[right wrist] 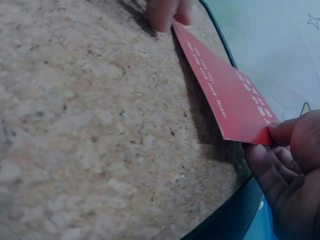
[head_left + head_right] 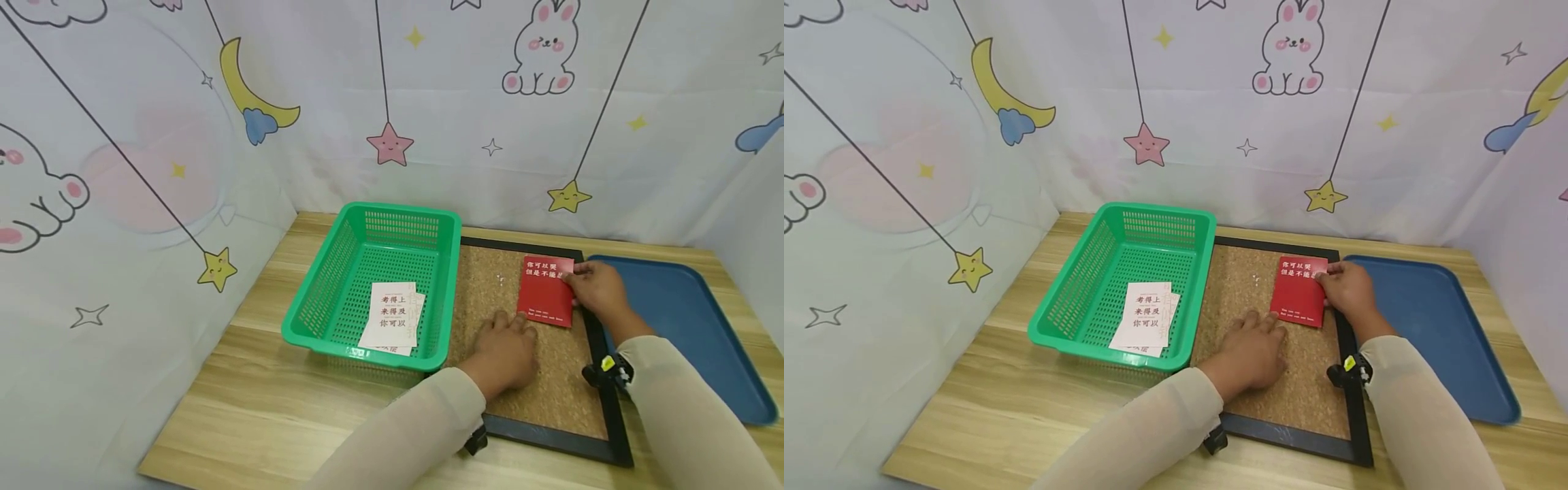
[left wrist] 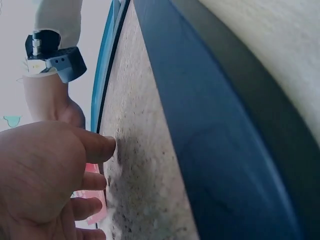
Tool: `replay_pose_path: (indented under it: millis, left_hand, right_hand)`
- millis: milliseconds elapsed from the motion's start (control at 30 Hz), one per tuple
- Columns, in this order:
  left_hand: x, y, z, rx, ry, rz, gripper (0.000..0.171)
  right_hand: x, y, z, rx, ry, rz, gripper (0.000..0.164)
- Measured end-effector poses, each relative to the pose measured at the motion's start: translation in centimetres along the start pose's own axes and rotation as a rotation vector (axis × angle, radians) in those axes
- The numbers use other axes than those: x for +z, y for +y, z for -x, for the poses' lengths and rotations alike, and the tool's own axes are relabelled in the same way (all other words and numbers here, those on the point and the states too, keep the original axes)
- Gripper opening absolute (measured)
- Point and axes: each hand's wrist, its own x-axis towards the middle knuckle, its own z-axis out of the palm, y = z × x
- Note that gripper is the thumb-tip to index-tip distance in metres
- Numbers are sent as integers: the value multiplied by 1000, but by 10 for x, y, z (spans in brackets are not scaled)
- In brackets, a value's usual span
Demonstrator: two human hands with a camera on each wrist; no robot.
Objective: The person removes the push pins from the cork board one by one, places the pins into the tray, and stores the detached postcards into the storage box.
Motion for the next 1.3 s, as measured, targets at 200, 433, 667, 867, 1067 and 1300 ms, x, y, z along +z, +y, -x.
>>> replay_pose_path:
  millis: [200, 433, 667, 867, 1067, 1300]
  left_hand:
    - [-10, 1, 4, 39, 83, 46, 49]
    - [-42, -2, 22, 92, 218, 138, 48]
    - [-65, -23, 45, 62, 361, 188, 46]
    - [-74, -51, 61, -35, 465, 231, 51]
    - [-80, -91, 77, -119, 505, 347, 51]
    - [-76, -130, 88, -197, 550, 420, 50]
  right_hand:
    - [1, 4, -1, 14, 22, -6, 49]
    - [3, 9, 1, 9, 33, -3, 47]
    - [3, 11, 3, -5, 34, -35, 47]
    - [1, 10, 2, 9, 26, -59, 47]
    - [1, 12, 1, 17, 20, -52, 47]
    - [2, 14, -2, 21, 17, -56, 48]
